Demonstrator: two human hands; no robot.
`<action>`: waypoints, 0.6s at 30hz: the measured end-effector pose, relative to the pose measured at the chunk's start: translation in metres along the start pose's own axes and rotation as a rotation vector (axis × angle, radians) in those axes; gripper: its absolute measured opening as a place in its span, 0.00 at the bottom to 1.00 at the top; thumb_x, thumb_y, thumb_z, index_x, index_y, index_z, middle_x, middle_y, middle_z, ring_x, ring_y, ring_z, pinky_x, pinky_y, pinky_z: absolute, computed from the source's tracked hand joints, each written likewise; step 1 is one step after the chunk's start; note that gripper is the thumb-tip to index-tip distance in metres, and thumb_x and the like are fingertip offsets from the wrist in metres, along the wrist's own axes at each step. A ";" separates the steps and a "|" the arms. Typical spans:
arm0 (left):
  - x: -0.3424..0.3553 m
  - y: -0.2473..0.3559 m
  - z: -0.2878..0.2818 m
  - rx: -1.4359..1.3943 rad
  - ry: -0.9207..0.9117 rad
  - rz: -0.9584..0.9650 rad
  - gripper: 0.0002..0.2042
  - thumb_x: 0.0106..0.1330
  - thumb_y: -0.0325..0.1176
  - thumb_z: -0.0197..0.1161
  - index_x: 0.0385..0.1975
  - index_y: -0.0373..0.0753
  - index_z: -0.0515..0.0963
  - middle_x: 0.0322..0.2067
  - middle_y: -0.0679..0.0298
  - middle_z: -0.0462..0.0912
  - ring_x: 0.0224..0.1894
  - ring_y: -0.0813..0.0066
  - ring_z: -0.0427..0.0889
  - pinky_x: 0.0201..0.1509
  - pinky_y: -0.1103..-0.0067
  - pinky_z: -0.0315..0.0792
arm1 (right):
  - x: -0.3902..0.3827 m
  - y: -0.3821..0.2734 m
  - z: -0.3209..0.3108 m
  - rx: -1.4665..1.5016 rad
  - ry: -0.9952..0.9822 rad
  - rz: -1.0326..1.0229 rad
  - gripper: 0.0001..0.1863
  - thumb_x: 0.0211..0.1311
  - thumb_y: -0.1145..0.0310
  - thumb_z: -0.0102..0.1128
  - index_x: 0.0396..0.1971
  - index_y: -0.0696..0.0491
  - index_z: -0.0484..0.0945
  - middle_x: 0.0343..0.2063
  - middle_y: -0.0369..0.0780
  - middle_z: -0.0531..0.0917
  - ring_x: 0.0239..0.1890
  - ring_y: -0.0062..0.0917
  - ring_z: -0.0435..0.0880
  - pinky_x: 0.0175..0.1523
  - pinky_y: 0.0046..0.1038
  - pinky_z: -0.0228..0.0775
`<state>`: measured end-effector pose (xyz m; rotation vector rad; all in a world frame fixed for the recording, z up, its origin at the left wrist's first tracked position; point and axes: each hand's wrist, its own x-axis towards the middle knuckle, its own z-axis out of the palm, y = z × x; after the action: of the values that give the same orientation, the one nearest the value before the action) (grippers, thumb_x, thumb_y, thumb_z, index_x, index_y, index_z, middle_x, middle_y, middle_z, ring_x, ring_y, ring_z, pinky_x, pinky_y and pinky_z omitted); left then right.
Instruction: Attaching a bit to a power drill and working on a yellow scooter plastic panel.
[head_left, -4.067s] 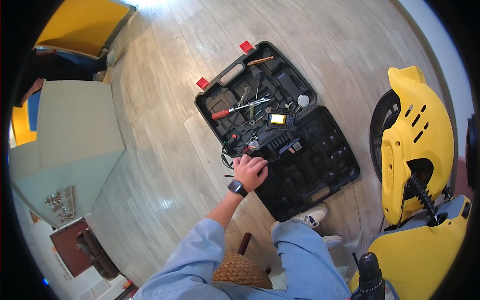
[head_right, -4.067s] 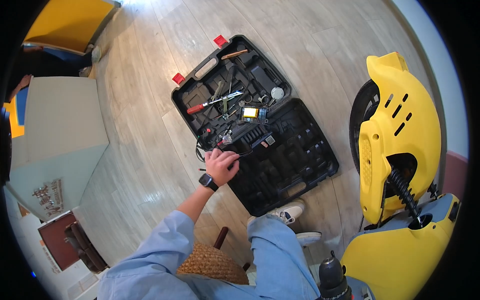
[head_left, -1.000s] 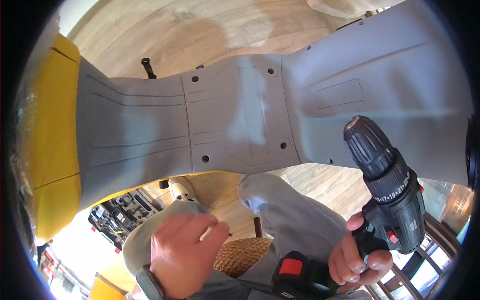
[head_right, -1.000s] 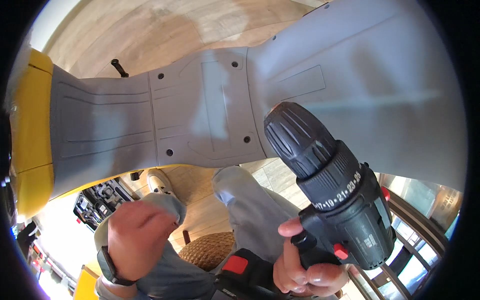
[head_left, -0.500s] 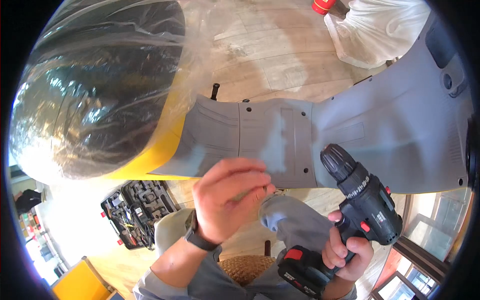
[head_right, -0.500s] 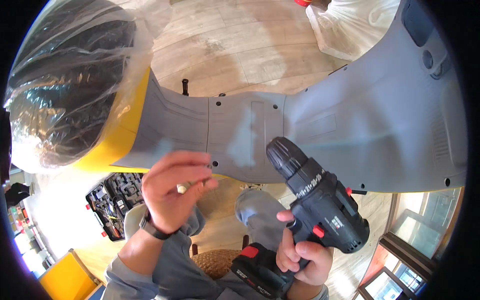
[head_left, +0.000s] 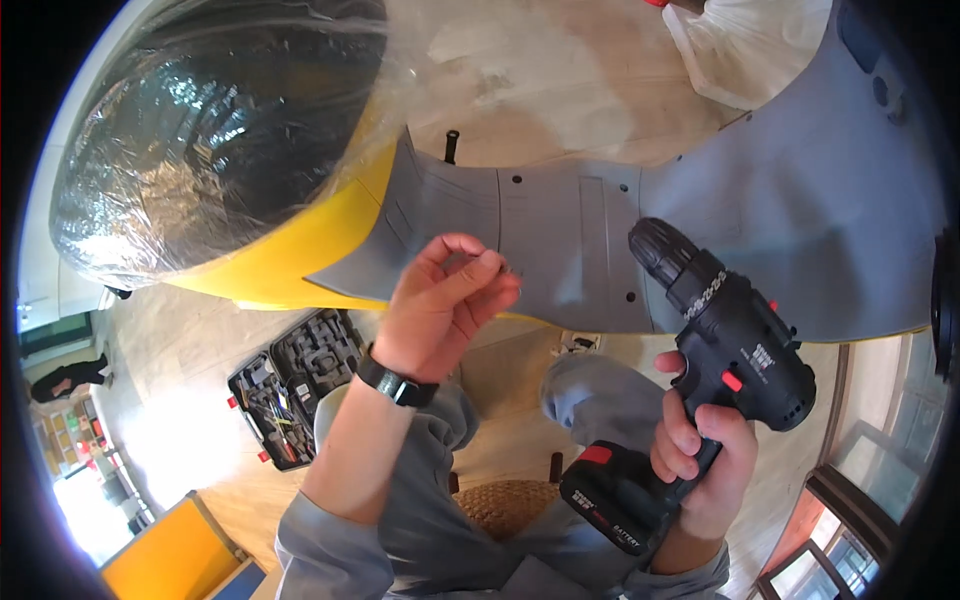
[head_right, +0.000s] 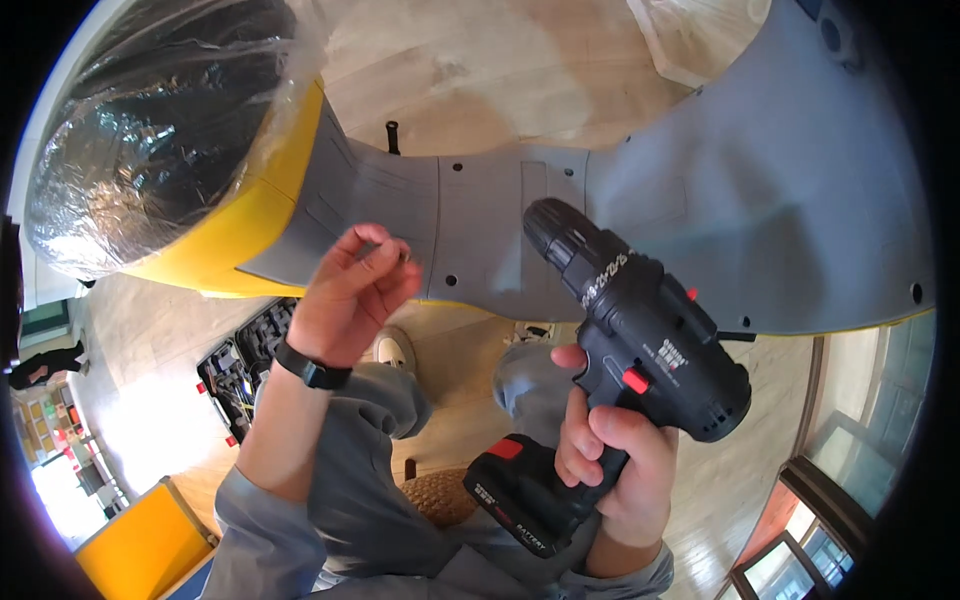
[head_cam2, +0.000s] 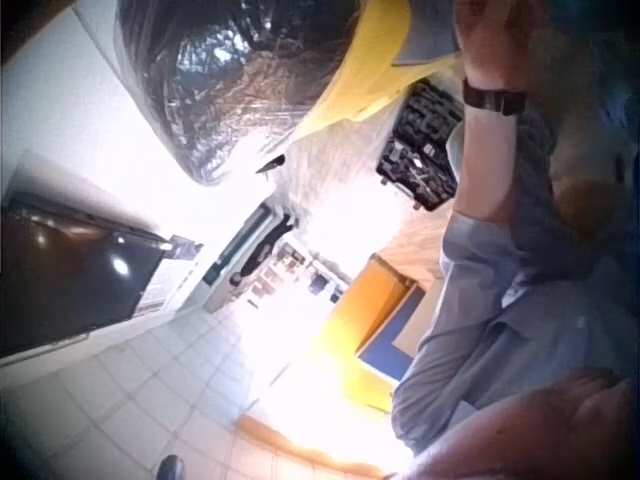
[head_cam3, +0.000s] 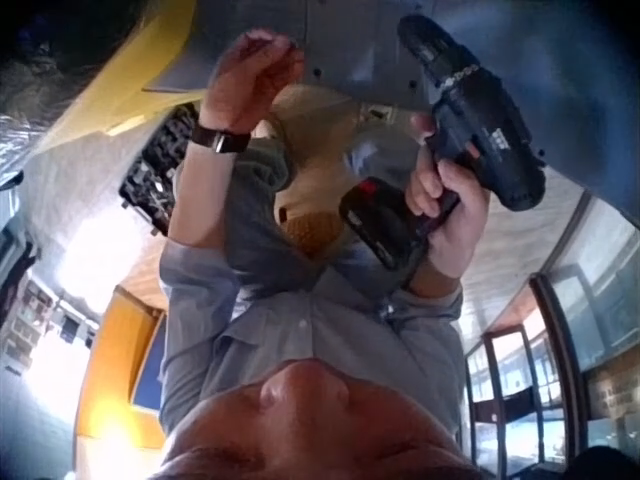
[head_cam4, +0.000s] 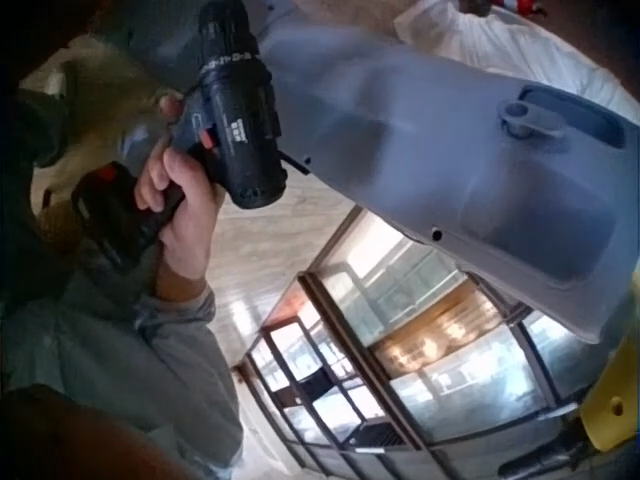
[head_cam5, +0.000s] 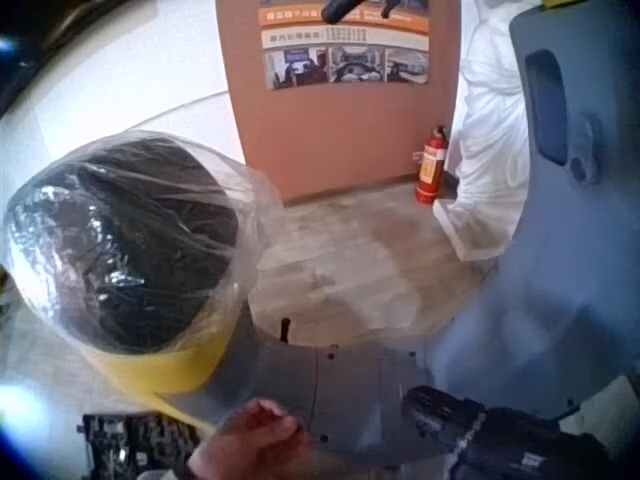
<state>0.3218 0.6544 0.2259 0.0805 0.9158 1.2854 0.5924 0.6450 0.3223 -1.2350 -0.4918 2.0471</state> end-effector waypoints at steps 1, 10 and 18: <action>0.002 0.003 0.000 0.085 -0.001 0.035 0.06 0.68 0.22 0.62 0.35 0.37 0.71 0.37 0.57 0.82 0.42 0.66 0.87 0.48 0.74 0.84 | 0.000 0.000 -0.003 0.011 -0.004 0.003 0.30 0.56 0.66 0.55 0.58 0.66 0.65 0.14 0.33 0.68 0.08 0.15 0.61 0.14 0.21 0.58; 0.052 -0.035 -0.023 0.910 -0.113 0.073 0.09 0.71 0.26 0.55 0.42 0.30 0.80 0.33 0.57 0.84 0.38 0.73 0.85 0.43 0.77 0.79 | -0.012 0.002 -0.018 0.152 0.043 -0.047 0.32 0.54 0.68 0.56 0.58 0.69 0.65 0.14 0.37 0.69 0.08 0.18 0.64 0.15 0.23 0.61; 0.072 -0.086 -0.066 0.910 0.220 0.472 0.08 0.68 0.27 0.59 0.42 0.33 0.82 0.35 0.59 0.87 0.35 0.76 0.84 0.44 0.80 0.77 | -0.019 -0.001 -0.027 0.243 0.091 -0.064 0.31 0.57 0.66 0.53 0.59 0.66 0.64 0.15 0.34 0.66 0.09 0.16 0.61 0.16 0.23 0.59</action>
<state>0.3475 0.6589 0.0987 0.9250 1.6877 1.2130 0.6221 0.6316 0.3218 -1.1443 -0.2288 1.9223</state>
